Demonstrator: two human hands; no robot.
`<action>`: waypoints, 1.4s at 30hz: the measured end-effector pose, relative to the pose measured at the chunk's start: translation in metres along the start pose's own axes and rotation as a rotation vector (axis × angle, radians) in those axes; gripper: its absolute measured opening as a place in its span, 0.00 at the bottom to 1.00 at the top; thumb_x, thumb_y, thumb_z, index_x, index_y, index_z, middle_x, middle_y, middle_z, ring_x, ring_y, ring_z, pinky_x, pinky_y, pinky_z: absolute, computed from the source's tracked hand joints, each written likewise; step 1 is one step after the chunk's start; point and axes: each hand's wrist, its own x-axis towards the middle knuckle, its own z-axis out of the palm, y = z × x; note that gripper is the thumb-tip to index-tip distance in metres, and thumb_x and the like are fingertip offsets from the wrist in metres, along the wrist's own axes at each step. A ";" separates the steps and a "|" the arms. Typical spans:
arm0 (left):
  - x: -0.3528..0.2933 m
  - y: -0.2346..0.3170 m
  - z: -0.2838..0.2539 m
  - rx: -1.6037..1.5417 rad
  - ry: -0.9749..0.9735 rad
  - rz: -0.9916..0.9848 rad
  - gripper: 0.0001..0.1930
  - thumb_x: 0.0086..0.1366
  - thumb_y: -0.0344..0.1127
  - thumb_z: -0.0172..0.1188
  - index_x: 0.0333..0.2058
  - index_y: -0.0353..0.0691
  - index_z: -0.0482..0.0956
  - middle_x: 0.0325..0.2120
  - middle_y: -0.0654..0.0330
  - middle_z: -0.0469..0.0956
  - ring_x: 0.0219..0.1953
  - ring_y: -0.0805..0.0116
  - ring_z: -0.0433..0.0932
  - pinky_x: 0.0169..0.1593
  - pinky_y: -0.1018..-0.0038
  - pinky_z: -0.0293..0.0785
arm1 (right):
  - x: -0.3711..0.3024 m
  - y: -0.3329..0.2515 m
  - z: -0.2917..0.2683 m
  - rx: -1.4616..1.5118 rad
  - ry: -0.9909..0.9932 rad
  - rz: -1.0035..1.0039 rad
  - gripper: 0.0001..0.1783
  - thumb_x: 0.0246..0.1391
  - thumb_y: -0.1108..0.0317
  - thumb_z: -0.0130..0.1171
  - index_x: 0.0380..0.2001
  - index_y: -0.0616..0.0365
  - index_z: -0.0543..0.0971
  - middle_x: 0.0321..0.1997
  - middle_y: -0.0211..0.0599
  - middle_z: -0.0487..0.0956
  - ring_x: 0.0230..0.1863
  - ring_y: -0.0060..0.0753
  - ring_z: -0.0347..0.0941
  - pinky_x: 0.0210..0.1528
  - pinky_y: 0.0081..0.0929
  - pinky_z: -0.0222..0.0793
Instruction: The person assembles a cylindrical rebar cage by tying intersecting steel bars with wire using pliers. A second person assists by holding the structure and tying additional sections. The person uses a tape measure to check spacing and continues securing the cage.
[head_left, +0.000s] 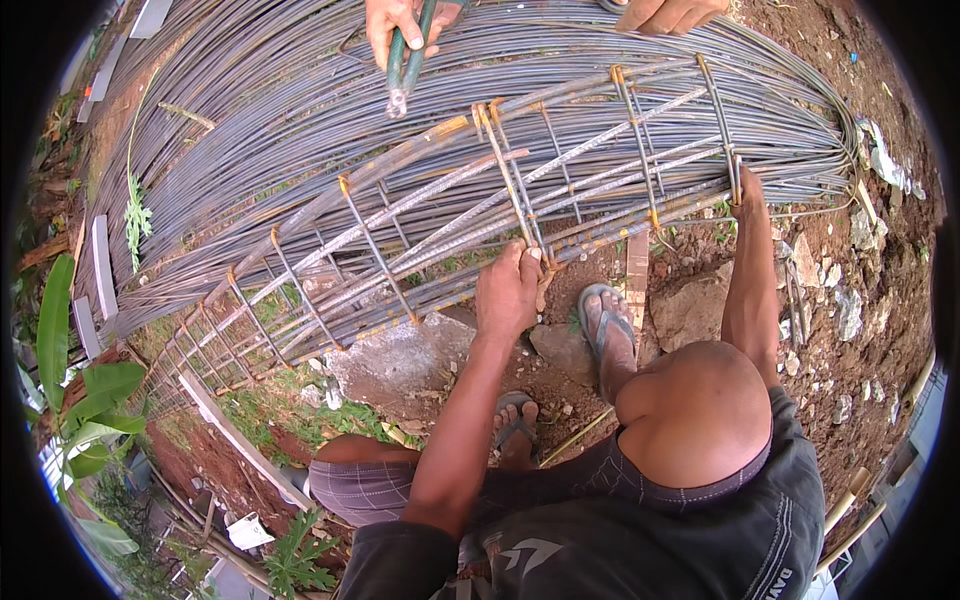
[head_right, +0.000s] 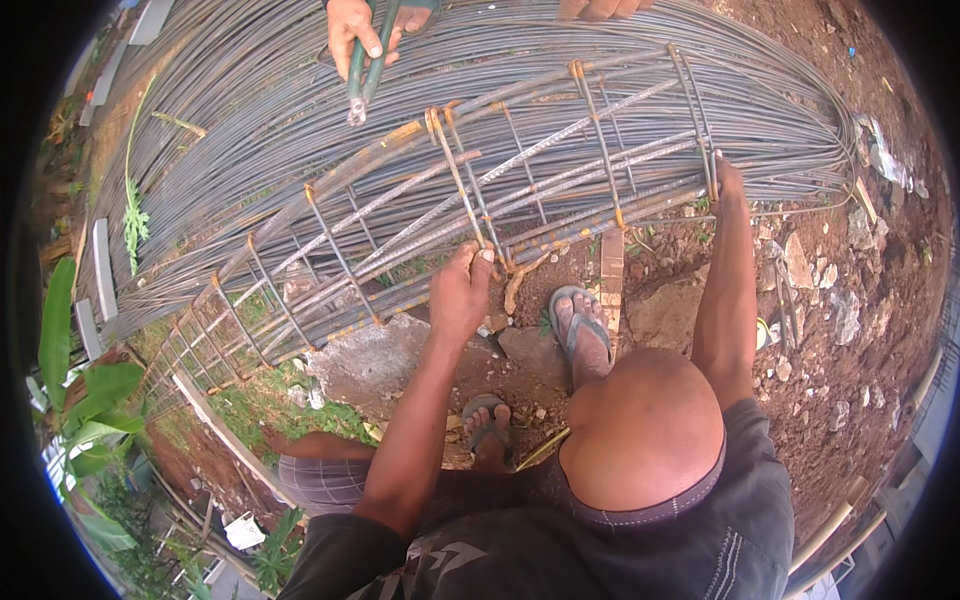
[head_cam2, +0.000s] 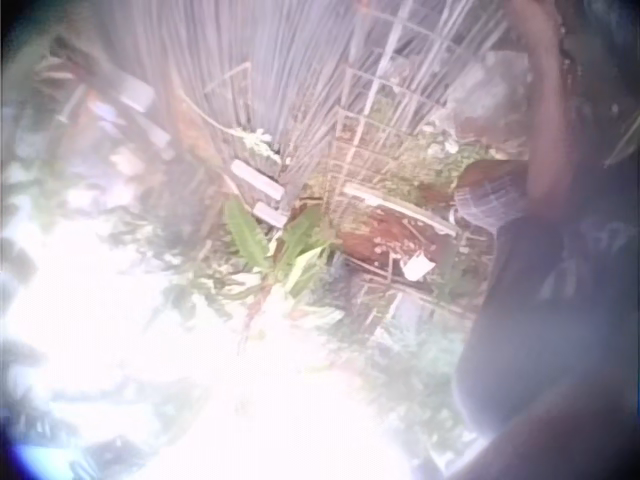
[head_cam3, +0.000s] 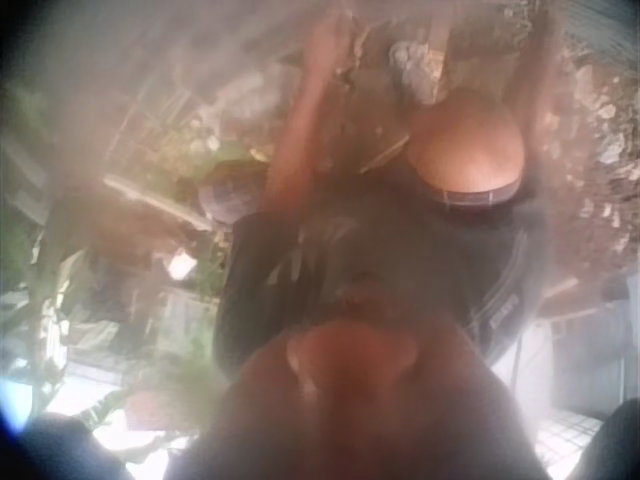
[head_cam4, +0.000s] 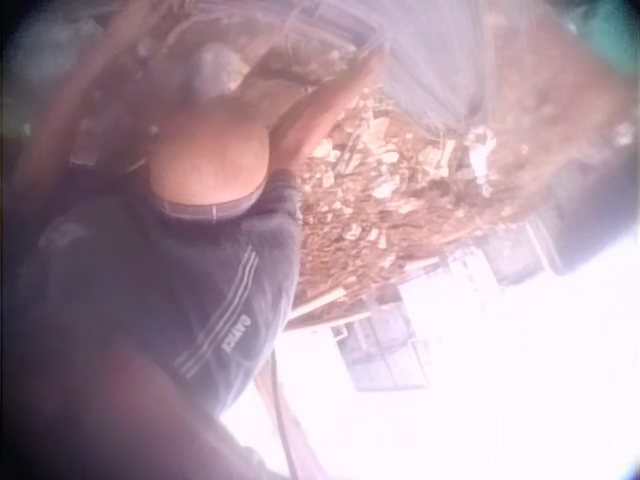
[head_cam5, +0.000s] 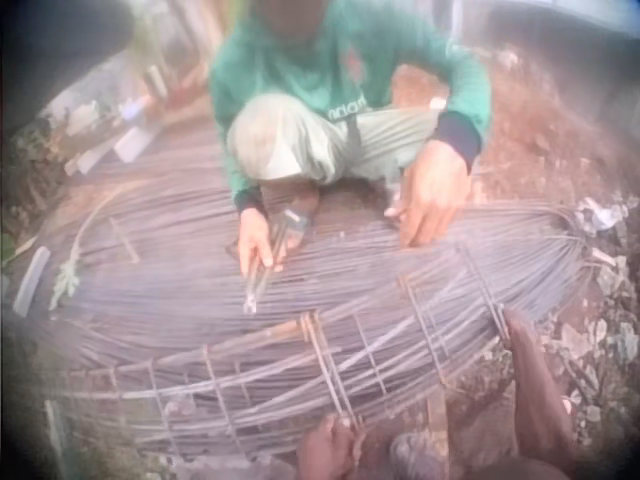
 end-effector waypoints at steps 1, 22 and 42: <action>0.005 0.002 0.000 -0.013 0.049 0.014 0.15 0.65 0.42 0.52 0.39 0.33 0.76 0.26 0.45 0.79 0.29 0.44 0.78 0.35 0.55 0.72 | -0.005 -0.006 0.002 -0.006 -0.005 -0.003 0.17 0.61 0.52 0.52 0.39 0.55 0.79 0.23 0.31 0.74 0.21 0.24 0.67 0.20 0.25 0.61; 0.003 -0.013 -0.017 -0.031 -0.104 0.041 0.18 0.65 0.45 0.54 0.43 0.35 0.73 0.30 0.46 0.79 0.32 0.43 0.78 0.38 0.56 0.71 | 0.004 -0.002 0.006 -0.182 -0.099 0.027 0.22 0.63 0.49 0.47 0.47 0.55 0.73 0.33 0.34 0.74 0.33 0.28 0.68 0.34 0.32 0.66; 0.189 0.016 -0.123 0.576 -0.269 0.034 0.32 0.69 0.58 0.28 0.47 0.40 0.76 0.46 0.48 0.77 0.48 0.45 0.75 0.52 0.55 0.69 | -0.289 -0.073 0.250 -1.021 -0.466 -1.176 0.23 0.53 0.54 0.61 0.43 0.62 0.73 0.29 0.49 0.80 0.32 0.50 0.79 0.33 0.44 0.72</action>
